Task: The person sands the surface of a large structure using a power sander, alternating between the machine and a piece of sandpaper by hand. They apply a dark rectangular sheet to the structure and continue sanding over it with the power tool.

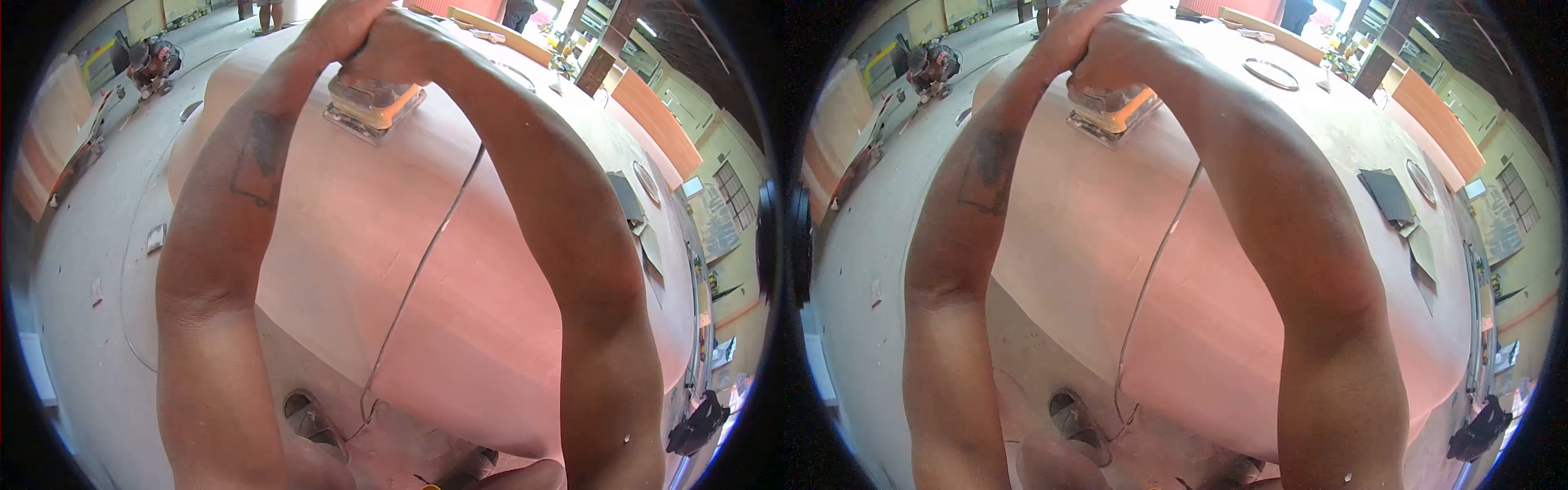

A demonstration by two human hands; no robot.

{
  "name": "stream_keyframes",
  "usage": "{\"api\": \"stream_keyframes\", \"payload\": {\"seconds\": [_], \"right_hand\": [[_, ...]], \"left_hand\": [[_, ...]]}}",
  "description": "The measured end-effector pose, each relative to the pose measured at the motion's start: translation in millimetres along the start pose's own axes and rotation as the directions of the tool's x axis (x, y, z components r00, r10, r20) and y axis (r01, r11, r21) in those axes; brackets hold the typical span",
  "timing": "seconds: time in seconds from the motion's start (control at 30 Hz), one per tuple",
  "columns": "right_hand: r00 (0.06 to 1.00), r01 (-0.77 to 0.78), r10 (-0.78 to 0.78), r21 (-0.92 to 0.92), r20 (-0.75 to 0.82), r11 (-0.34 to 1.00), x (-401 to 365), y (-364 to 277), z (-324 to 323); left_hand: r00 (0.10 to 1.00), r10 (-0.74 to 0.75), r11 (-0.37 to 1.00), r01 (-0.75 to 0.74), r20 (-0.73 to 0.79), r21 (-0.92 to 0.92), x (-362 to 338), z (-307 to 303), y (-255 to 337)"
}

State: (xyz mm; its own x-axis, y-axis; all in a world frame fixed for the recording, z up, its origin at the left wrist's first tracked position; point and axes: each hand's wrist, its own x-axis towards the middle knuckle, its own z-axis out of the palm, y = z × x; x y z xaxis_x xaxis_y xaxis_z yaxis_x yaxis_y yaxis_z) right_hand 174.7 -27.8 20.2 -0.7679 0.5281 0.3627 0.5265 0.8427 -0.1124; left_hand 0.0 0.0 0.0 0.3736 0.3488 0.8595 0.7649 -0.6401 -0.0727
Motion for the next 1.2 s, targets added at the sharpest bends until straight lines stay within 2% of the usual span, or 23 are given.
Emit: {"api": "stream_keyframes", "payload": {"seconds": [0.07, 0.1, 0.17, 0.2, 0.23, 0.3, 0.37, 0.4, 0.5, 0.57, 0.63, 0.67, 0.77, 0.87, 0.97, 1.0, 1.1, 1.13, 1.2], "right_hand": [[0.997, -0.029, 0.03, 0.014, -0.068, 0.999, 13.2, -10.0, -10.0], [0.992, -0.062, 0.058, 0.031, 0.11, 0.998, -12.8, 11.6, 20.7], [0.978, -0.082, 0.071, 0.048, 0.196, 0.995, -7.5, 10.6, 12.6], [0.985, -0.078, 0.07, 0.047, 0.159, 0.996, -2.6, 11.8, 5.6], [0.985, -0.087, 0.078, 0.051, 0.157, 0.995, -6.7, 12.6, 4.5], [0.991, -0.095, 0.09, 0.055, 0.095, 0.994, -12.0, 12.2, 6.5], [0.996, -0.086, 0.087, 0.039, -0.014, 0.996, -13.0, 12.4, 17.0], [0.997, -0.069, 0.07, 0.047, -0.014, 0.997, -11.8, 10.8, 17.2], [0.998, -0.055, 0.055, 0.02, 0.014, 0.998, -10.8, 7.8, 8.6], [0.996, -0.074, 0.077, -0.057, 0.047, 0.996, -13.5, 0.8, 1.8], [0.993, -0.105, 0.107, -0.046, 0.041, 0.993, -15.7, -3.1, -5.6], [0.993, -0.115, 0.116, -0.046, 0.019, 0.992, -18.3, -6.0, -8.8], [0.993, -0.119, 0.12, -0.029, 0.023, 0.992, -10.3, -7.2, -7.4], [0.996, -0.084, 0.084, -0.012, 0.018, 0.996, 8.1, 3.4, 8.5], [0.994, -0.098, 0.098, -0.009, 0.042, 0.995, 7.4, 5.0, 18.9], [0.994, -0.095, 0.096, -0.019, 0.057, 0.995, 5.3, 9.1, 19.1], [0.989, -0.12, 0.12, -0.005, 0.083, 0.993, -13.1, 12.5, 2.5], [0.987, -0.135, 0.134, 0.005, 0.091, 0.991, -22.2, 12.4, -5.0], [0.994, -0.102, 0.1, 0.039, 0.051, 0.994, -46.3, 22.4, -9.7]], "left_hand": [[0.955, -0.23, 0.947, 0.264, 0.189, -0.185, 19.8, -26.5, 2.3], [0.956, -0.262, 0.945, 0.282, 0.132, -0.167, -25.4, 21.4, 19.0], [0.995, -0.102, 0.995, 0.102, 0.0, 0.019, -28.9, 23.3, 13.8], [0.994, -0.057, 0.998, 0.055, -0.091, -0.024, -16.9, 21.2, 15.3], [0.977, -0.207, 0.965, 0.195, -0.056, -0.174, -13.8, 22.2, 25.5], [0.887, -0.451, 0.787, 0.446, 0.096, -0.427, -6.9, 17.4, 38.5], [0.885, -0.45, 0.791, 0.459, 0.123, -0.404, -5.3, 12.7, 42.9], [0.886, -0.442, 0.798, 0.461, 0.142, -0.388, -1.4, 6.6, 47.0], [0.868, -0.47, 0.698, 0.478, 0.163, -0.533, 1.2, -0.2, 61.4], [0.905, -0.4, 0.733, 0.41, 0.144, -0.543, -0.7, -1.2, 55.2], [0.929, -0.353, 0.748, 0.352, 0.111, -0.562, -0.5, -0.3, 55.6], [0.96, -0.273, 0.822, 0.267, 0.065, -0.503, 1.8, 0.8, 50.7], [0.843, -0.474, 0.675, 0.533, 0.253, -0.51, 5.1, -2.5, 36.1], [0.818, -0.518, 0.569, 0.549, 0.252, -0.612, -5.1, 1.0, 18.7], [0.704, -0.662, 0.403, 0.624, 0.258, -0.67, -11.8, 1.3, 40.7], [0.742, -0.637, 0.477, 0.592, 0.208, -0.649, -10.5, 0.1, 52.1], [0.723, -0.614, 0.409, 0.634, 0.316, -0.656, -0.9, 22.3, 22.9], [0.777, -0.558, 0.597, 0.62, 0.292, -0.509, 8.7, 13.2, 46.6], [0.793, -0.526, 0.595, 0.602, 0.307, -0.532, 17.5, 19.5, 76.0]]}}
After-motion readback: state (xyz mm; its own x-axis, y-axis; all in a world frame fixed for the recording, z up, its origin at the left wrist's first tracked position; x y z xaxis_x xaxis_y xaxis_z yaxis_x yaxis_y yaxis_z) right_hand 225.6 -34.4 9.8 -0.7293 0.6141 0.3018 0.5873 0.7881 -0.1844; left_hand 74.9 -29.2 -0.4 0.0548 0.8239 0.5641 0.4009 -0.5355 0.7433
